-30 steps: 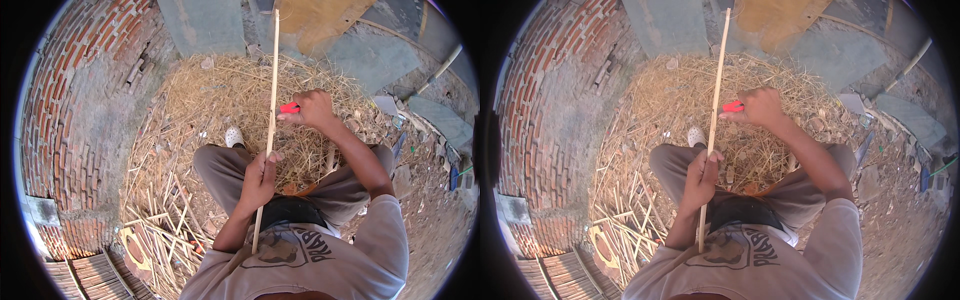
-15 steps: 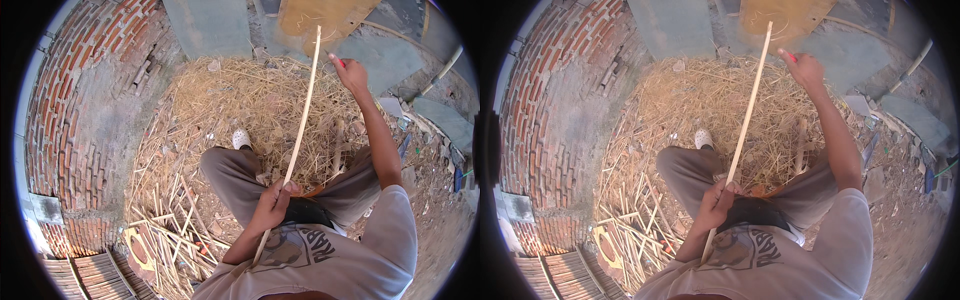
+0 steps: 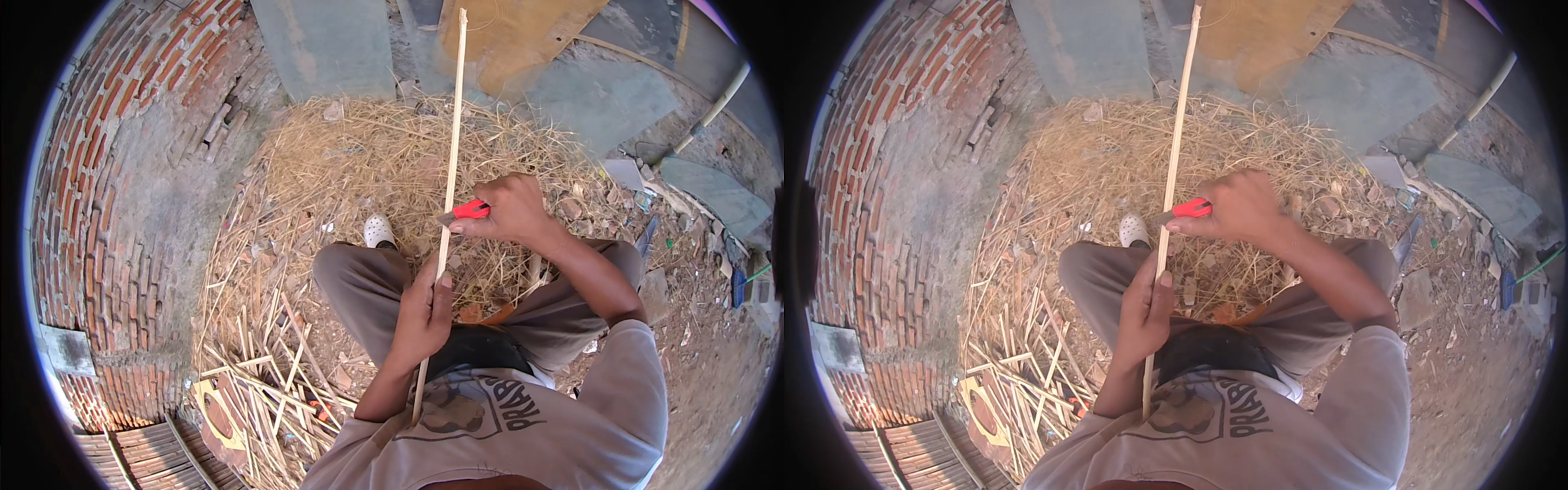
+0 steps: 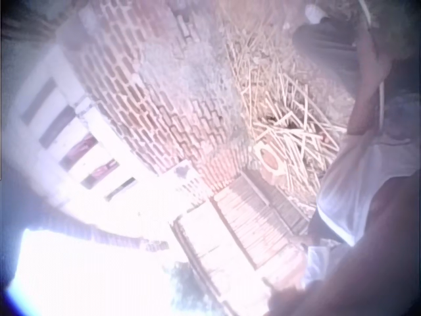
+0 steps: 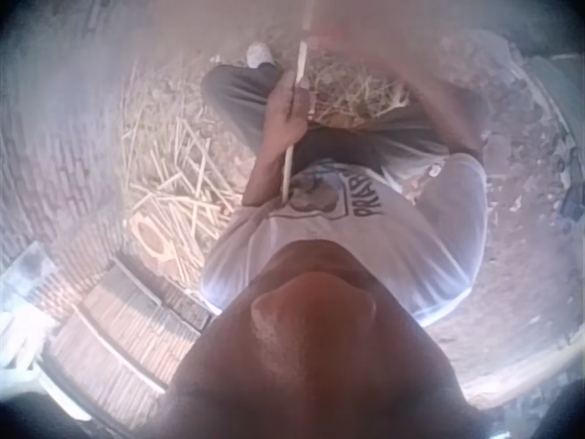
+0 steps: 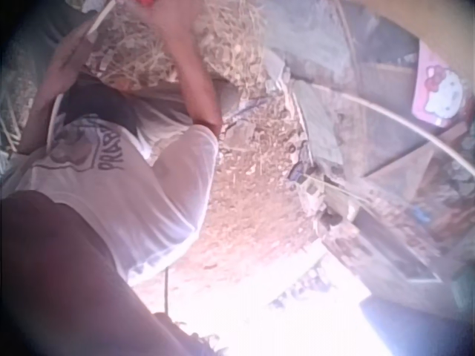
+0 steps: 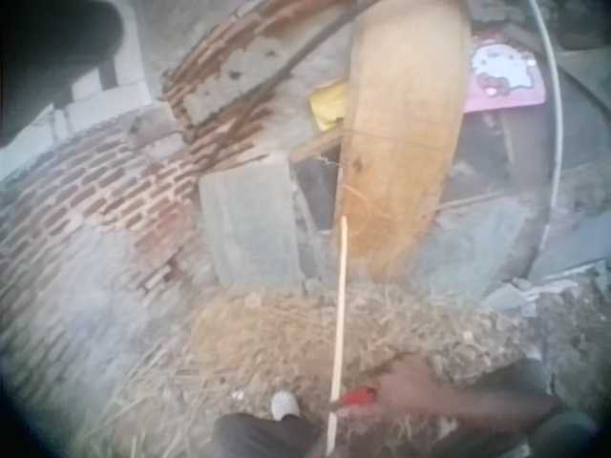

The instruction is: The person sits on the ground and uses a red utility knife to shave a long, thin bamboo stick. They repeatedly scrape the surface of the stick to remove the outer layer, holding the stick with one hand and the knife with the other.

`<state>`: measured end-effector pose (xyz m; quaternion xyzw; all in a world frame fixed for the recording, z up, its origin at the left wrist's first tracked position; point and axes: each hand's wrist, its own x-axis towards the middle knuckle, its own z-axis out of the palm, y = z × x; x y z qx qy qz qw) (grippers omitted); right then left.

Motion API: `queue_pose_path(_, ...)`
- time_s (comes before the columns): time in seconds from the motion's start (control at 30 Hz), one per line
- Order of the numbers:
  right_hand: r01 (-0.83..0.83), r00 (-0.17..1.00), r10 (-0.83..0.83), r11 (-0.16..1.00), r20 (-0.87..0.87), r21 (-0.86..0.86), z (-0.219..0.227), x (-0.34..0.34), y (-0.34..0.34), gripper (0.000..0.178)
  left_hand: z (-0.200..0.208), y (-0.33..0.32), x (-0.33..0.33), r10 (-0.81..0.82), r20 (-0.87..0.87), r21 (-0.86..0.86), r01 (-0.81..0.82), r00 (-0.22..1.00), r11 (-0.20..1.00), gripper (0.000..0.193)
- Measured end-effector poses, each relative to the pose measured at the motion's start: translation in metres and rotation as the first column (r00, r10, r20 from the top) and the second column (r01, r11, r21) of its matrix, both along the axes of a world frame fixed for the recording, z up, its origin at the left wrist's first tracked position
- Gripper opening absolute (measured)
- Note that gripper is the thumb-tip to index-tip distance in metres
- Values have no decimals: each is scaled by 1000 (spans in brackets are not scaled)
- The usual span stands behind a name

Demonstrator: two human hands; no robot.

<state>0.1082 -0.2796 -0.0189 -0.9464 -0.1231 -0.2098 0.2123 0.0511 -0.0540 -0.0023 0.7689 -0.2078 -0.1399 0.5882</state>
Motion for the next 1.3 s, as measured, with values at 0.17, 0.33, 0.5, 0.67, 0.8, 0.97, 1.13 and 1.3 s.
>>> queue_pose_path(0.17, 42, 996, -40, 999, 75, -25, -6, 13, -5, 68, 1, 0, 4, -7, -13, -8, 7, 1000, 1000, 40)
queue_pose_path(0.33, 34, 992, -30, 999, 121, -34, -13, 25, -9, 69, 4, 0, 3, 16, -55, 17, -15, 998, 1000, 38)
queue_pose_path(0.5, 199, 980, -198, 979, 29, -48, -17, 39, -17, 73, 3, 7, -2, -24, -40, 11, 25, 999, 1000, 37)
queue_pose_path(0.67, 226, 973, -228, 972, -31, -68, -22, 59, -36, 77, 1, 7, -8, -21, -115, -27, 18, 993, 999, 37)
queue_pose_path(0.8, 494, 858, -475, 867, -197, 62, -25, 80, -74, 80, 0, 17, -23, -87, -138, -6, 87, 987, 996, 38)
queue_pose_path(0.97, 504, 857, -500, 864, -130, 3, -20, 85, -101, 80, 1, 32, -37, -146, -133, 57, 155, 980, 986, 40)
queue_pose_path(1.13, 600, 787, -591, 800, -175, -3, -14, 84, -143, 77, 16, 48, -51, -210, -260, 67, 234, 943, 970, 35)
queue_pose_path(1.3, 590, 801, -599, 791, -9, -160, -32, 81, -156, 76, -3, 53, -54, -183, -132, 92, 196, 974, 976, 34)
